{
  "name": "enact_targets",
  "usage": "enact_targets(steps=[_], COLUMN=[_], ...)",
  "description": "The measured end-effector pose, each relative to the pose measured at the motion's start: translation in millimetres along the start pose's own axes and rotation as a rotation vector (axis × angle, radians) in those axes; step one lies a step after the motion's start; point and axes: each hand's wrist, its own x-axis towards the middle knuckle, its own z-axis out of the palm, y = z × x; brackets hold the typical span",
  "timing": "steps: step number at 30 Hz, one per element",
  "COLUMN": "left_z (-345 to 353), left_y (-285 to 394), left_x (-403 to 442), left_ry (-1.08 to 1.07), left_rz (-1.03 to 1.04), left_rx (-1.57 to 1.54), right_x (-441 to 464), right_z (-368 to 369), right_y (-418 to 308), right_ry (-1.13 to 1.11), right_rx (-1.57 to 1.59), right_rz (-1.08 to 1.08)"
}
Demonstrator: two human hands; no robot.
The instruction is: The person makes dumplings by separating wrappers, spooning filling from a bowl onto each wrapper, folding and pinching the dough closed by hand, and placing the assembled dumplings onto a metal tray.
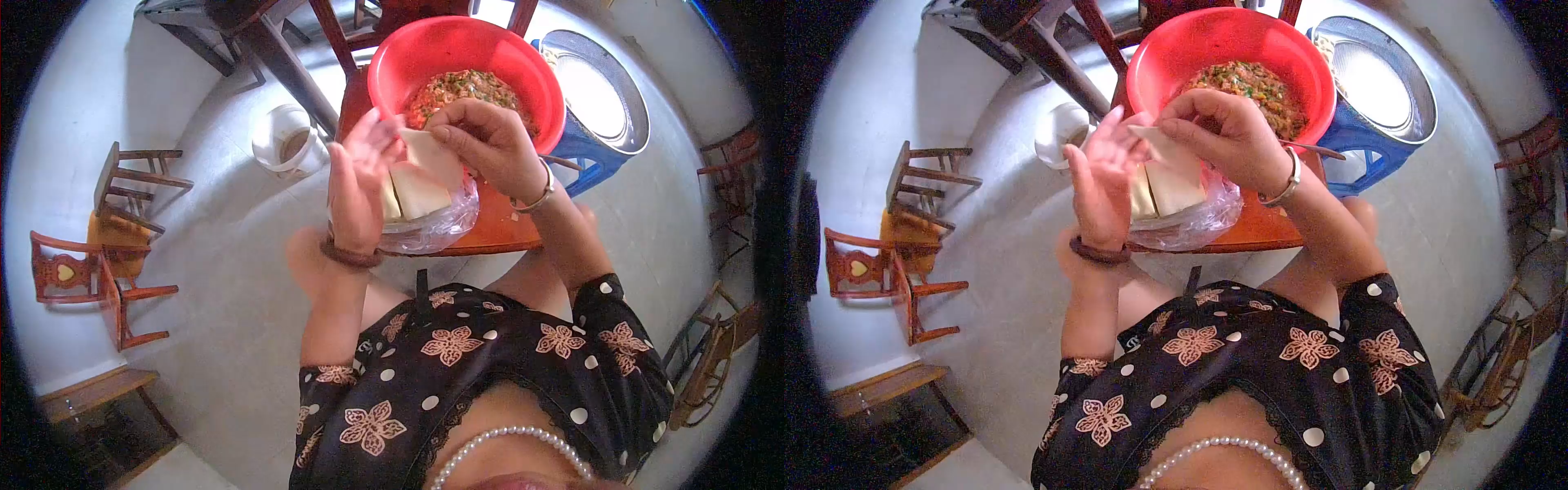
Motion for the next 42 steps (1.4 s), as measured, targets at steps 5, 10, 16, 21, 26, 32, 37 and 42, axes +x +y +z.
enact_targets(steps=[5,10,16,21,26,32,37,42], left_z=[-1.9,23.2,20.4,33.2,42.3,42.4,46.7,43.5], left_y=[-9.9,-16.9,2.4,6.4,12.5,19.1,23.3,20.9], left_x=[-18.1,-58.4,-75.1,-67.2,-69.0,-62.3,-61.0,-61.0], left_ry=[-0.444,-0.266,-0.253,-0.249,-0.289,-0.291,-0.310,-0.313], left_rz=[-0.315,-0.658,-0.778,-0.799,-0.925,-1.009,-0.978,-0.983], left_rx=[-0.168,0.013,-0.189,-0.150,-0.216,-0.151,-0.221,-0.201], right_x=[-8.3,-61.7,-138.4,-110.8,-71.4,-48.1,-44.7,-36.6], right_z=[-2.0,-25.9,-73.5,-71.1,-92.6,-99.7,-89.8,-88.5], right_y=[-4.3,2.6,29.7,14.1,-8.6,-25.1,-15.7,-14.6], right_ry=[-0.050,0.010,0.199,0.470,0.064,-0.045,-0.256,-0.214], right_rx=[0.147,-0.378,-0.830,-0.458,-0.907,-0.769,-0.676,-0.616], right_rz=[0.012,0.000,0.353,0.394,-0.210,-0.355,-0.305,-0.317])
